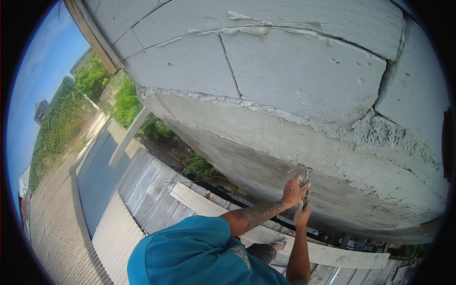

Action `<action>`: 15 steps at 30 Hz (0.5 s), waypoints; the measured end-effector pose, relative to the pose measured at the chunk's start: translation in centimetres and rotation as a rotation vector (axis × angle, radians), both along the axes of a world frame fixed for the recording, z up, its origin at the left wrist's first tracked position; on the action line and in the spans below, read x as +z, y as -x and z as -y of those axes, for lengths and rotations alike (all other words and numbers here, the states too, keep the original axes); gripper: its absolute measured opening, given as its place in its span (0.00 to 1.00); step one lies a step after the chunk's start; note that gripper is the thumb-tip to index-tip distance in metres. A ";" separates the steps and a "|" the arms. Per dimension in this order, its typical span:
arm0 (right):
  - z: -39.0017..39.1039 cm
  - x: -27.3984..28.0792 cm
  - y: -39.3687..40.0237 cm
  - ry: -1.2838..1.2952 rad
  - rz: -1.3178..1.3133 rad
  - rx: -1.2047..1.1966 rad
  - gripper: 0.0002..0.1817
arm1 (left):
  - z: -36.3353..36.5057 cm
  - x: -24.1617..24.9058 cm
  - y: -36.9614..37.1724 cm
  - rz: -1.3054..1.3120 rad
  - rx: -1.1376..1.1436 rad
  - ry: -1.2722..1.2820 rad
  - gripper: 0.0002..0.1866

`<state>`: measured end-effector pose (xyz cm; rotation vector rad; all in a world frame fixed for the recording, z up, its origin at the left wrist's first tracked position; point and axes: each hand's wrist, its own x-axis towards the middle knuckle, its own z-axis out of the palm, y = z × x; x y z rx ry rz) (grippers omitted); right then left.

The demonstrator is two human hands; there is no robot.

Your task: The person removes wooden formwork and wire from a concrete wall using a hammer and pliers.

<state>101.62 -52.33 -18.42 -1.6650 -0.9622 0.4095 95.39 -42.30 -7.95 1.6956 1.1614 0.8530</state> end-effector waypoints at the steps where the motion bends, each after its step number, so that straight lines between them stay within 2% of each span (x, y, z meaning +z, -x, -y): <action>1: 0.2 1.1 0.7 0.036 -0.189 0.056 0.14 | 0.0 0.5 0.7 0.016 -0.014 -0.010 0.14; 3: 0.9 3.7 1.6 0.119 -0.561 0.138 0.13 | -0.1 1.4 1.5 0.056 -0.064 -0.019 0.13; 5: 0.6 6.2 2.5 0.039 -0.695 0.103 0.15 | -0.7 1.2 2.5 -0.016 -0.069 -0.181 0.11; 8: 1.0 5.7 2.7 0.034 -0.605 0.071 0.13 | -1.3 1.5 2.6 -0.086 -0.137 -0.161 0.10; 10: 1.3 7.4 2.8 0.081 -0.509 0.062 0.11 | -0.9 3.6 2.5 0.000 -0.168 -0.118 0.10; 13: 1.3 8.8 3.1 0.131 -0.524 0.002 0.12 | -1.7 2.7 2.7 -0.006 -0.135 -0.130 0.12; 15: 1.3 8.1 3.4 0.042 -0.547 0.011 0.12 | -1.9 2.4 2.6 -0.003 -0.152 -0.119 0.13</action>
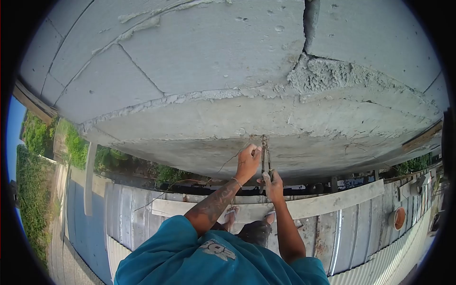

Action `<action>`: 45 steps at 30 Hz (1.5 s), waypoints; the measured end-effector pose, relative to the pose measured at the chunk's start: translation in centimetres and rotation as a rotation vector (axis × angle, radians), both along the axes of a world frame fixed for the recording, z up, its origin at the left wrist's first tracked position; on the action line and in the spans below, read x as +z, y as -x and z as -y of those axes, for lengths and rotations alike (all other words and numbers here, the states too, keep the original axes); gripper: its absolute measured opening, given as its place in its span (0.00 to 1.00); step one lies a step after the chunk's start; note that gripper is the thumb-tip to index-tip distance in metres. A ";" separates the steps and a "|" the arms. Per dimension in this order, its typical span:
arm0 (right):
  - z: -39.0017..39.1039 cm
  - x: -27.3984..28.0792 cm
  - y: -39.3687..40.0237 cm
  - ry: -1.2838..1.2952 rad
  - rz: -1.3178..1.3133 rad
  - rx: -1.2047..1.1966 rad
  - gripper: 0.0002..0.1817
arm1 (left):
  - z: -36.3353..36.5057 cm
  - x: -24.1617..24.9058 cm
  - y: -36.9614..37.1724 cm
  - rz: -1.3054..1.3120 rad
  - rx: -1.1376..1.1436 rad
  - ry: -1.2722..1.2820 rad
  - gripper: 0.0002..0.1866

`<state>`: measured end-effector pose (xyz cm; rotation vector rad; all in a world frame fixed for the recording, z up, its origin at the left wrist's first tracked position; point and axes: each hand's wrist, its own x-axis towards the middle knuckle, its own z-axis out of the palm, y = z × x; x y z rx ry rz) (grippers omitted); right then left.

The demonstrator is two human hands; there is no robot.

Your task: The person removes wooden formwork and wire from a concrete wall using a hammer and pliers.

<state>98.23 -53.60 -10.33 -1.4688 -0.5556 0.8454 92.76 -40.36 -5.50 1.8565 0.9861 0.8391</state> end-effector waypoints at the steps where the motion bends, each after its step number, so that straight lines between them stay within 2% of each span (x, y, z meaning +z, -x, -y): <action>1: -0.2 -0.4 0.3 -0.044 -0.020 -0.014 0.12 | -0.2 -0.1 0.0 -0.016 -0.010 -0.010 0.13; 2: -0.4 -0.8 0.5 -0.089 -0.043 -0.029 0.13 | -0.4 -0.1 0.1 -0.035 -0.021 -0.022 0.13; 8: -0.5 0.2 0.8 0.047 0.260 -0.006 0.11 | -0.5 -0.9 -0.1 -0.052 -0.002 -0.041 0.15; 11: -0.7 1.2 1.8 0.060 0.508 -0.066 0.11 | -0.4 -0.5 -0.2 -0.063 -0.004 -0.016 0.15; 14: -1.1 1.2 3.1 0.053 0.494 -0.090 0.12 | -0.6 0.0 0.0 -0.097 -0.038 -0.016 0.15; 18: -1.1 2.4 3.2 0.357 0.621 -0.061 0.15 | -1.4 -1.3 0.0 -0.075 -0.068 0.052 0.16; 20: -0.9 3.6 3.1 0.410 0.685 -0.068 0.15 | -1.2 -1.8 -0.1 -0.038 -0.080 0.043 0.16; 21: -0.7 4.1 3.0 0.438 0.718 -0.071 0.16 | -1.2 -2.1 -0.2 -0.013 -0.077 0.116 0.16; 24: -1.1 5.6 3.2 0.580 0.671 -0.065 0.16 | -1.1 -2.9 -0.3 0.015 -0.057 0.262 0.16; 26: -1.3 5.1 3.0 0.514 0.605 -0.072 0.15 | -1.2 -3.3 -0.1 -0.028 -0.029 0.257 0.16; 28: -1.4 4.8 2.5 0.451 0.562 -0.067 0.15 | -0.3 -3.4 -0.9 0.038 0.083 0.317 0.15; 30: -1.3 4.5 2.1 0.395 0.532 -0.054 0.16 | -0.1 -2.6 -1.5 0.141 -0.010 0.701 0.13; 32: -1.0 3.5 1.7 0.283 0.442 -0.060 0.16 | -0.3 2.4 -2.1 0.292 -0.315 1.405 0.12; 33: -1.1 3.2 1.2 0.221 0.401 -0.061 0.16 | -0.6 1.4 -2.2 0.357 -0.365 1.404 0.11; 35: -1.0 5.8 1.2 0.267 0.135 -0.155 0.15 | -1.3 -1.7 -2.2 0.469 -0.460 1.401 0.11; 36: -0.7 6.7 1.5 0.294 -0.006 -0.201 0.15 | -1.2 -1.8 -2.3 0.451 -0.435 1.359 0.10; 39: -0.4 2.5 2.0 0.262 0.186 -0.175 0.27 | -0.3 -1.4 -2.6 0.403 -0.353 1.236 0.12; 40: -0.4 2.3 1.9 0.249 0.275 -0.167 0.30 | -0.2 -0.9 -2.6 0.415 -0.345 1.274 0.12; 41: -0.7 2.1 1.7 0.299 0.241 -0.186 0.37 | -0.3 -0.2 -2.6 0.429 -0.337 1.310 0.13; 44: -1.9 1.1 1.5 0.406 -0.304 -0.123 0.38 | -0.8 -0.1 -2.7 0.433 -0.316 1.397 0.17; 45: -2.2 -0.3 1.9 0.344 -0.230 -0.203 0.37 | -1.2 -0.2 -3.2 0.432 -0.317 1.417 0.19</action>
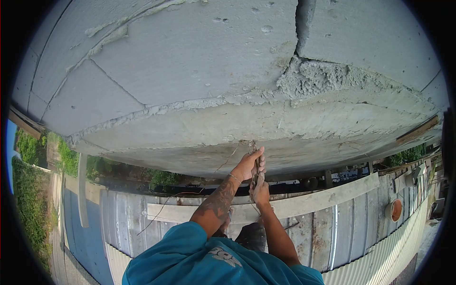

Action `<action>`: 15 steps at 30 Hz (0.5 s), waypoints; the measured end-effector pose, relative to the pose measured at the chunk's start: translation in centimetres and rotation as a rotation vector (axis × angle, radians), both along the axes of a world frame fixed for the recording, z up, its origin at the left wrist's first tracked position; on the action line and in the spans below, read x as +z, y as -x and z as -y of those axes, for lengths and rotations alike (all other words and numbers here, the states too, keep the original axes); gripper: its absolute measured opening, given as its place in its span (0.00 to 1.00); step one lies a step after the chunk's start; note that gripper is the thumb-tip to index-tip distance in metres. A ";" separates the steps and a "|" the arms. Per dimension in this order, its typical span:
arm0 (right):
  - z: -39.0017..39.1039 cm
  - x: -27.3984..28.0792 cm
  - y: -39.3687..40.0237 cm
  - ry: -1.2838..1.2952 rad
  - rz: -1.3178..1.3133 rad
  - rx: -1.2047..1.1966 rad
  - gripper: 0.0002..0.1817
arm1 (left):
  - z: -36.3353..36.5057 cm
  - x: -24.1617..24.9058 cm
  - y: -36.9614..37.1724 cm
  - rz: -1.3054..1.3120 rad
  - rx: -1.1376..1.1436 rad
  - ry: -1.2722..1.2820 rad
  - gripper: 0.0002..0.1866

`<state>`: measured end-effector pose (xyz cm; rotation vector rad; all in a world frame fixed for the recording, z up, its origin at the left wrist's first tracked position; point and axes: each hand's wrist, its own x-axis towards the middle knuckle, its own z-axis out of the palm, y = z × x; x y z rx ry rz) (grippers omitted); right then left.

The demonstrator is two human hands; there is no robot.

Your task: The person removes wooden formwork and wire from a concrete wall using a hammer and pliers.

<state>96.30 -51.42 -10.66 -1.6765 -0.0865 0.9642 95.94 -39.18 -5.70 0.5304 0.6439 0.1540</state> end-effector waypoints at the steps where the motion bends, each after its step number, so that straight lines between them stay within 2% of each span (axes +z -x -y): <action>1: -0.2 -0.9 -0.4 -0.060 -0.128 0.052 0.38 | -0.1 -0.1 -0.3 -0.059 0.025 -0.086 0.20; 3: 0.7 -2.7 -1.4 -0.173 -0.401 0.150 0.38 | 0.5 -0.7 -0.5 -0.192 0.066 -0.250 0.23; 5: 1.5 -3.8 -1.6 -0.162 -0.096 0.160 0.30 | 1.1 -2.1 -1.3 -0.243 0.161 -0.337 0.26; 7: 1.4 -2.4 0.2 -0.070 0.605 0.055 0.25 | 1.1 -3.3 -2.3 -0.328 0.235 -0.379 0.27; 8: 1.8 -1.5 1.2 -0.057 0.730 -0.005 0.19 | 0.9 -4.9 -2.8 -0.506 0.254 -0.629 0.29; 11: 1.4 -1.2 2.0 0.125 1.013 -0.053 0.20 | 2.1 -4.7 -4.1 -0.757 0.440 -0.908 0.28; 12: 1.4 -0.6 1.9 0.093 1.061 -0.077 0.18 | 2.1 -4.3 -4.2 -0.778 0.447 -0.920 0.28; 15: 2.1 -1.4 0.8 0.259 0.867 0.132 0.18 | 2.7 -3.2 -4.3 -0.839 0.415 -0.965 0.26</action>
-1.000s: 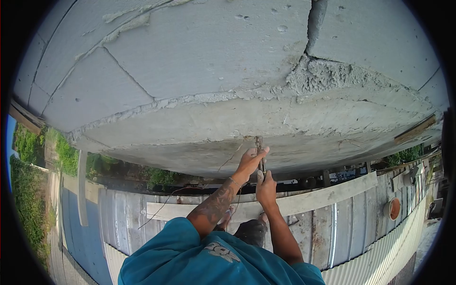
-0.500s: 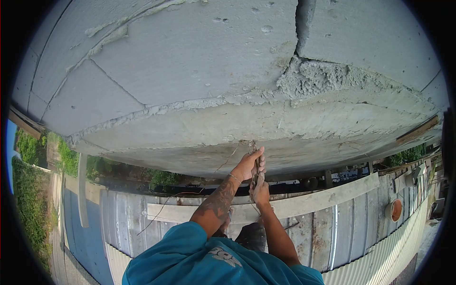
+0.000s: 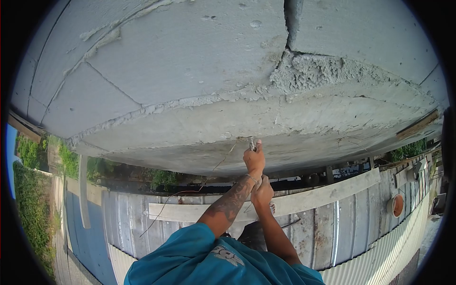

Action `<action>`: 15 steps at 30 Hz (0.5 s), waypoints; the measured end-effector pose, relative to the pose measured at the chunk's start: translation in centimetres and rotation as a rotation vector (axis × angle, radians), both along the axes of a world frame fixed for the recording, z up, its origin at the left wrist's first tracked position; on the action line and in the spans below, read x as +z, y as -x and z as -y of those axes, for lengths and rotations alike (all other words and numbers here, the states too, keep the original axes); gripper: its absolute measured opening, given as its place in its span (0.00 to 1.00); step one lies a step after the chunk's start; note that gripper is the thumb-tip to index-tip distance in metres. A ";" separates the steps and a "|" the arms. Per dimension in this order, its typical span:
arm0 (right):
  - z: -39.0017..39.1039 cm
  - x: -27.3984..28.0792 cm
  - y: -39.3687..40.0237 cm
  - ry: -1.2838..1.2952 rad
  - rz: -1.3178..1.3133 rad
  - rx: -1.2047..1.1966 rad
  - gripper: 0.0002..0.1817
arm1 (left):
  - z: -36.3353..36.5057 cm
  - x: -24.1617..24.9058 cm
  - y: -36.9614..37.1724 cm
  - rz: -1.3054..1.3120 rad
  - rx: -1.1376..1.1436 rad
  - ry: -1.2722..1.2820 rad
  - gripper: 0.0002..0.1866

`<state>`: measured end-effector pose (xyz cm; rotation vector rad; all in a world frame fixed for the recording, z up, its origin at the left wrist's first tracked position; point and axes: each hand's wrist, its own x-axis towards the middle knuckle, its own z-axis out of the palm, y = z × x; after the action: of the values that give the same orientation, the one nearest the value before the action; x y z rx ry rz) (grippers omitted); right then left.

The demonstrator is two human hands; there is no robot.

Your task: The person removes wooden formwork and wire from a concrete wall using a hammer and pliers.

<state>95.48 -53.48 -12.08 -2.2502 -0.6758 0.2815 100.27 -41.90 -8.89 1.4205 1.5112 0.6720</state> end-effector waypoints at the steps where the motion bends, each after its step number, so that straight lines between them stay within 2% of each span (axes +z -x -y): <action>1: 0.2 -0.9 -0.3 -0.106 -0.072 0.049 0.19 | 0.1 0.3 0.1 -0.042 -0.033 0.000 0.25; 2: -0.2 -2.0 -1.1 -0.217 -0.139 0.102 0.21 | 0.0 0.7 0.1 -0.078 -0.062 -0.005 0.25; 3: -0.5 -2.5 -2.0 -0.329 -0.205 0.156 0.23 | -0.3 1.1 0.7 0.095 -0.138 0.088 0.24; 5: -0.1 -0.9 -3.4 -0.379 -1.244 0.154 0.29 | -1.1 1.7 2.7 0.439 -0.292 0.279 0.23; 6: 0.3 0.6 -3.7 -0.375 -1.770 0.138 0.32 | -1.3 2.5 3.2 0.572 -0.325 0.488 0.22; 7: 0.6 2.8 -3.7 -0.407 -1.926 0.224 0.34 | -1.5 3.6 3.6 0.699 -0.352 0.703 0.22; 8: 0.8 2.1 -3.7 -0.461 -2.053 0.274 0.34 | -1.9 4.3 4.0 0.829 -0.379 0.914 0.21; 9: 0.7 0.5 -3.9 -0.520 -2.177 0.330 0.34 | -3.7 0.7 4.4 0.868 -0.521 1.015 0.22; 10: 0.7 -0.4 -3.8 -0.579 -2.305 0.379 0.34 | -3.1 1.0 4.3 0.743 -0.459 0.876 0.22; 13: 0.3 -2.3 -2.7 -0.307 -1.322 0.243 0.33 | -1.7 2.0 3.5 0.403 -0.331 0.457 0.23; 14: 0.9 -5.6 -3.4 -0.142 -0.971 0.176 0.32 | -1.8 2.1 3.4 0.314 -0.322 0.329 0.23; 15: 1.6 -4.2 -3.8 -0.366 -1.034 -0.015 0.30 | -1.8 1.9 3.3 0.223 -0.317 0.208 0.24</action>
<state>99.32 -55.04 -16.23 -1.4642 -0.1223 1.1056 97.02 -40.14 -7.03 1.3385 1.1170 0.4472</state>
